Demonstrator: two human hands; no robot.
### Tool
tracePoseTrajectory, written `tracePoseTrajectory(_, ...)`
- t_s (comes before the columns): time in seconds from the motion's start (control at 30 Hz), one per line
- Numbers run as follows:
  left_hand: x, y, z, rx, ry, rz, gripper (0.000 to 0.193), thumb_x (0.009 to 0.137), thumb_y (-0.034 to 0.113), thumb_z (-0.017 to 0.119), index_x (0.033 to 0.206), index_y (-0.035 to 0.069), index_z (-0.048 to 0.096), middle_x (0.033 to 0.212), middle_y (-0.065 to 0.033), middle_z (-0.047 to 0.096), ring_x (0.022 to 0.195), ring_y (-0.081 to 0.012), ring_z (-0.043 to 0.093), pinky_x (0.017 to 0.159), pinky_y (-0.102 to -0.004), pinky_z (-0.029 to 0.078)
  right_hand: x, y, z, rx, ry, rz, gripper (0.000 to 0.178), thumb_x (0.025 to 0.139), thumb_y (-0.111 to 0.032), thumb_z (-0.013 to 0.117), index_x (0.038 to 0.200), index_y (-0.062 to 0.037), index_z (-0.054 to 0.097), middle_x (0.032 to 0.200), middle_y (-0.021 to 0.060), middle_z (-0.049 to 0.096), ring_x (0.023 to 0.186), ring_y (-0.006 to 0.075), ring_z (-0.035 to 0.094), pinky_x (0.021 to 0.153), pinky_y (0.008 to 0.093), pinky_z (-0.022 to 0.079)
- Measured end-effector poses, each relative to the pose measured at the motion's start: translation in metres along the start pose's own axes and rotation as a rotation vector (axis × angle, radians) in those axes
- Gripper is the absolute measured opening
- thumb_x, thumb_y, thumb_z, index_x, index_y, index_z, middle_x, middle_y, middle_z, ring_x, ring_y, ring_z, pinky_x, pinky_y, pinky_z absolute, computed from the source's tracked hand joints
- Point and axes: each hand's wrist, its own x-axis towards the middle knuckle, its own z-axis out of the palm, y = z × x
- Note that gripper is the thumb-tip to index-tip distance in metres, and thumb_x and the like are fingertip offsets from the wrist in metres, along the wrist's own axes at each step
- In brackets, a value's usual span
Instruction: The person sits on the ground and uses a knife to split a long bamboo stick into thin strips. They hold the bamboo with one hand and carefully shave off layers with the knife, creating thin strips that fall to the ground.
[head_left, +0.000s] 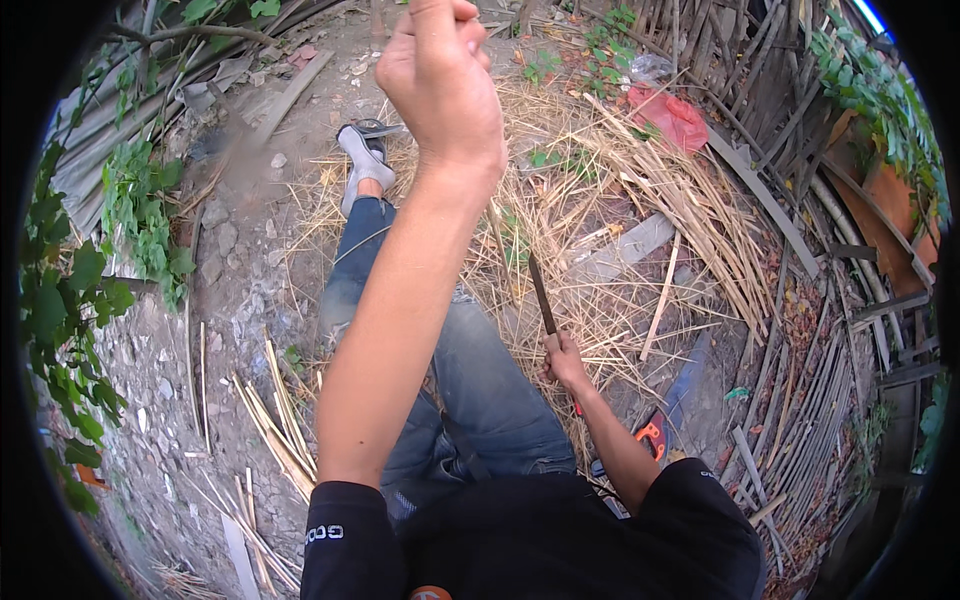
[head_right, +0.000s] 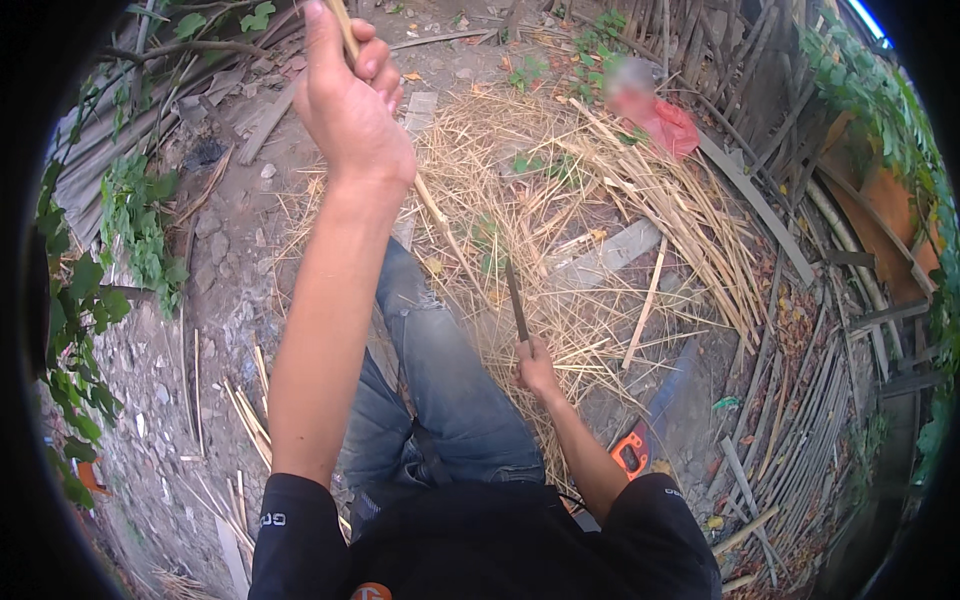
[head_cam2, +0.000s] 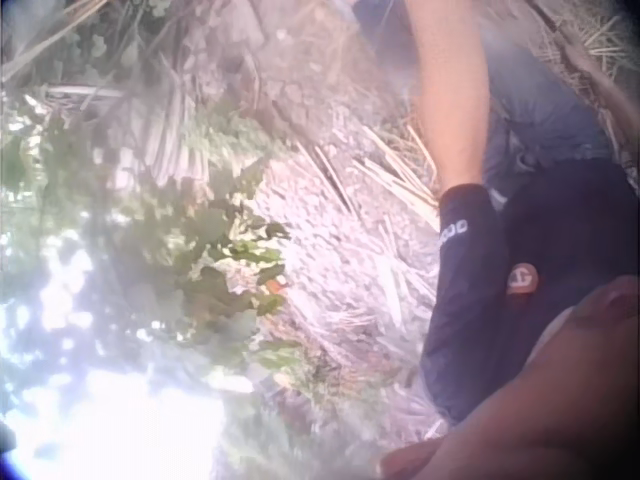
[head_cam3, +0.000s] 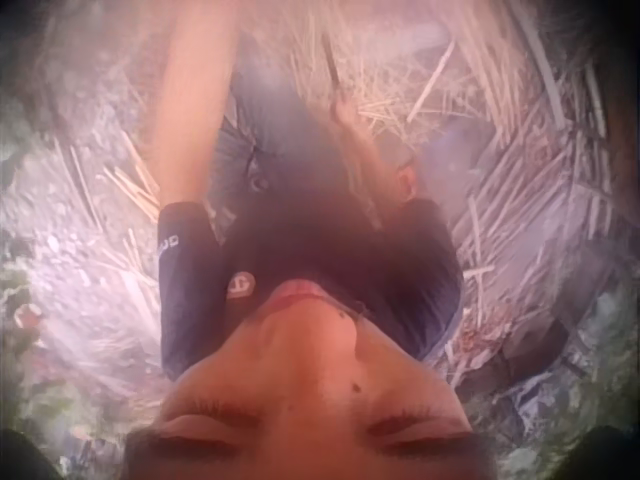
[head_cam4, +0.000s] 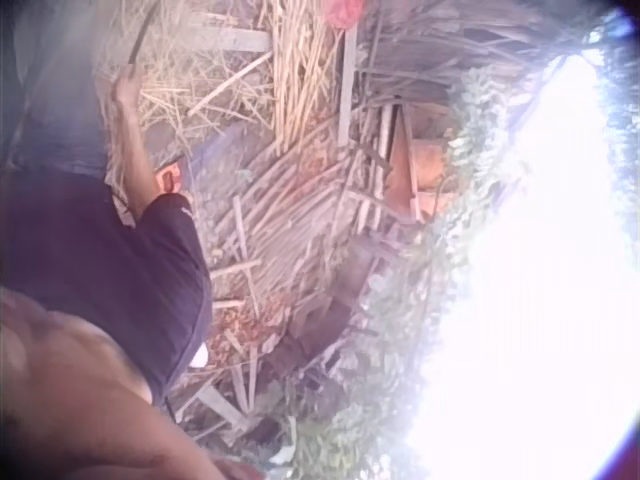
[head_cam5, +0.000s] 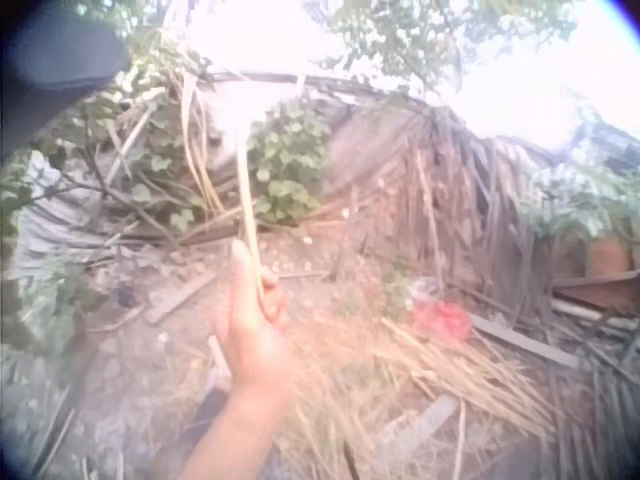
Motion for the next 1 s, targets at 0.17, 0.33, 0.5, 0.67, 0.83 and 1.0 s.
tracePoseTrajectory(0.17,-0.04,0.011,0.006,0.256,-0.347,0.163,0.026,0.094,0.03,0.069,0.087,0.009,0.056,0.064,0.0072,0.044,0.054,-0.0011,0.037,0.049,-0.0202,0.028,-0.014,0.001,0.019,0.054,-0.031,-0.017,0.018,0.101,-0.022,0.061,0.11,-0.0075,0.054,0.061,-0.0012,0.044,0.048,0.0113,0.046,0.041,0.0296,0.04)
tracePoseTrajectory(0.33,-0.074,0.034,0.04,0.556,-0.54,-0.028,0.019,0.079,0.009,0.072,0.087,0.001,0.057,0.069,-0.0035,0.056,0.062,-0.0151,0.059,0.057,-0.0326,0.049,-0.027,0.001,0.025,0.241,0.068,-0.136,0.014,0.099,-0.013,0.06,0.11,-0.0068,0.053,0.063,-0.002,0.044,0.047,0.0091,0.044,0.041,0.0262,0.036)
tracePoseTrajectory(0.5,-0.121,0.079,0.104,0.455,-0.923,-0.221,0.038,0.081,0.014,0.07,0.112,-0.003,0.057,0.099,-0.02,0.06,0.084,-0.0273,0.063,0.074,-0.0463,0.052,-0.01,0.028,0.01,0.424,0.13,-0.142,0.02,0.098,-0.014,0.062,0.115,-0.0058,0.054,0.065,-0.002,0.045,0.048,0.0116,0.045,0.044,0.0294,0.041)
tracePoseTrajectory(0.67,-0.159,0.088,0.101,0.264,-1.205,-0.296,0.042,0.081,0.017,0.07,0.115,-0.004,0.055,0.1,-0.0184,0.059,0.084,-0.0253,0.061,0.074,-0.0439,0.051,-0.016,0.0,0.018,0.271,0.113,-0.05,0.023,0.096,-0.013,0.065,0.117,-0.0065,0.056,0.064,-0.0024,0.045,0.048,0.0117,0.046,0.044,0.0308,0.042)
tracePoseTrajectory(0.83,-0.185,0.073,0.083,0.125,-1.214,-0.377,0.047,0.082,0.021,0.07,0.118,-0.004,0.054,0.101,-0.0168,0.059,0.083,-0.0232,0.059,0.074,-0.0416,0.05,-0.044,-0.026,0.04,0.44,0.181,0.036,0.019,0.092,-0.007,0.063,0.11,-0.0066,0.057,0.061,-0.0059,0.035,0.047,0.009,0.034,0.042,0.0281,0.03)
tracePoseTrajectory(1.0,-0.191,0.066,0.065,-0.038,-1.115,-0.418,0.051,0.083,0.024,0.071,0.121,-0.005,0.052,0.102,-0.0153,0.058,0.083,-0.0212,0.057,0.074,-0.0393,0.048,0.001,0.047,-0.018,0.411,0.225,-0.038,0.022,0.094,-0.007,0.06,0.115,-0.006,0.054,0.067,-0.0024,0.043,0.052,0.0103,0.04,0.045,0.0288,0.037)
